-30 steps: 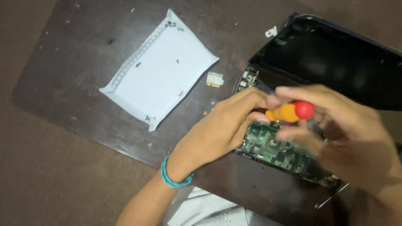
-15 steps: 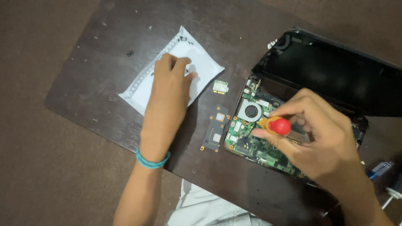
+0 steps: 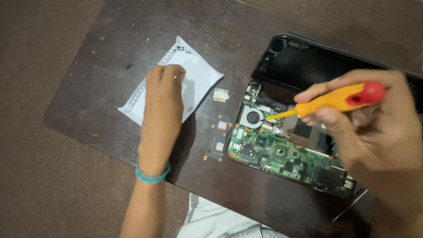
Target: Removing screws from a laptop motherboard and detaching a small internal component using a screwdriver.
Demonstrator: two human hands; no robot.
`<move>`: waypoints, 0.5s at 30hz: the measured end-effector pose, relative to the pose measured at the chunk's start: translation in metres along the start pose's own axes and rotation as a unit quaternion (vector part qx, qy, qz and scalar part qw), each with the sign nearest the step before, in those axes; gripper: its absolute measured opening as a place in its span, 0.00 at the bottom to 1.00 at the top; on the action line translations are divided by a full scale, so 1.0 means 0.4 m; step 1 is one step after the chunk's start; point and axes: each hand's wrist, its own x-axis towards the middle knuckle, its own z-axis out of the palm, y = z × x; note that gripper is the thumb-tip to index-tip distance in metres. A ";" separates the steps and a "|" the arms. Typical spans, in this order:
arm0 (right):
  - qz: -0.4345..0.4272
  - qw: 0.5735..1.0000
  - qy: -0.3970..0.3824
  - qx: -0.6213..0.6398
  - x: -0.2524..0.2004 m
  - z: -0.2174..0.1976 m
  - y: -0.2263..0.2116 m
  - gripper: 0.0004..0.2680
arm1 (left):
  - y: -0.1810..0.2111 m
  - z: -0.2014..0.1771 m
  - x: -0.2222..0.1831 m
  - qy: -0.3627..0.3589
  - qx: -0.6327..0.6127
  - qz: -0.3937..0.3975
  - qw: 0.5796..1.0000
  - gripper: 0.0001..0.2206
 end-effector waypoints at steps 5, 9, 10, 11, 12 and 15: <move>-0.032 0.999 0.015 0.001 -0.007 -0.011 0.005 0.11 | 0.132 -0.059 -0.043 -0.025 -0.194 -0.049 0.979 0.05; -0.111 0.992 -0.042 0.048 -0.011 -0.060 0.207 0.29 | 0.195 -0.043 -0.108 -0.038 -0.462 -0.108 0.879 0.08; -0.111 0.992 -0.044 0.048 -0.032 -0.056 0.160 0.29 | 0.207 -0.045 -0.114 -0.036 -0.462 -0.110 0.879 0.08; -0.085 0.992 -0.009 -0.091 -0.054 -0.053 0.113 0.26 | 0.220 -0.047 -0.120 -0.037 -0.484 -0.120 0.866 0.09; -0.058 0.972 0.027 -0.228 -0.074 -0.050 0.065 0.25 | 0.232 -0.048 -0.124 -0.037 -0.505 -0.128 0.853 0.10; -0.048 0.978 0.072 -0.192 -0.095 -0.019 0.002 0.19 | 0.243 -0.053 -0.129 -0.035 -0.540 -0.120 0.833 0.09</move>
